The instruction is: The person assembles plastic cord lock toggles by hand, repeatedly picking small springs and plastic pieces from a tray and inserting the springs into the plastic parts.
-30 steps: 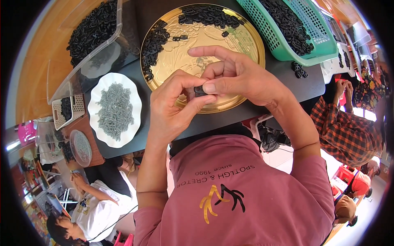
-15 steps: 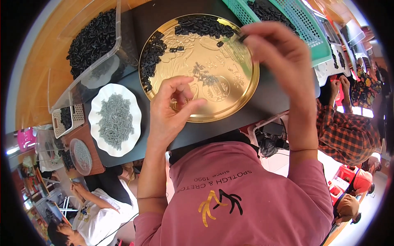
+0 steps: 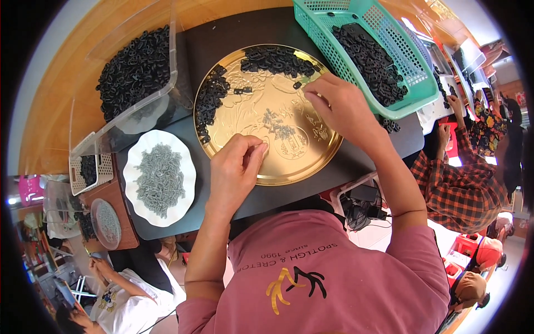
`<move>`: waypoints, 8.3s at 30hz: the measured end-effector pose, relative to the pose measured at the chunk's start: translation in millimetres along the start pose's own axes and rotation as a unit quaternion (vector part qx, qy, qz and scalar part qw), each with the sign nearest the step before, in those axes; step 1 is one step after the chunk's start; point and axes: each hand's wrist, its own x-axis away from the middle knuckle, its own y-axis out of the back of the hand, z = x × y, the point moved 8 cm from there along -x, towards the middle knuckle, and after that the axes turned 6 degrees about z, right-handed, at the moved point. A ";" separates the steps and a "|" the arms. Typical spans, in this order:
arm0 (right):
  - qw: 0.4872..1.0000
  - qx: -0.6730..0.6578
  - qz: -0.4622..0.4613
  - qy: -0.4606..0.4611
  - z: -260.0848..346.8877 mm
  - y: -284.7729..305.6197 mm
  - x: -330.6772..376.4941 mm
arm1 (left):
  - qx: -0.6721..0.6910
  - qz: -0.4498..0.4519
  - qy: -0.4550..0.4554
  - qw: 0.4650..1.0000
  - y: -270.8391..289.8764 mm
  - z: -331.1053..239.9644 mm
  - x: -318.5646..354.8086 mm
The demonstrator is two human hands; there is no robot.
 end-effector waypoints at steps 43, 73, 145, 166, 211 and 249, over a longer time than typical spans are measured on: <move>0.761 -0.590 0.121 -0.240 42.5 -88.0 32.7 | -0.118 -0.086 -0.147 0.978 14.8 -32.8 2.9; 0.995 0.074 0.067 0.001 -11.8 -31.8 30.1 | 0.310 -0.090 0.146 0.935 11.1 35.0 11.6; 0.926 -0.372 0.023 -0.060 46.2 -43.6 9.1 | 0.509 -0.033 0.176 0.842 -10.6 14.7 0.4; 0.942 -0.331 0.034 -0.036 50.3 -40.6 7.2 | 0.489 -0.026 0.185 0.852 -12.3 13.5 0.6; 0.970 -0.183 0.018 0.157 66.2 -45.8 15.6 | 0.418 0.022 0.180 0.890 -10.0 20.8 -1.4; 0.999 -0.004 0.027 -0.033 -13.3 -53.2 -52.5 | 0.463 -0.001 0.193 0.865 -7.6 42.8 -1.2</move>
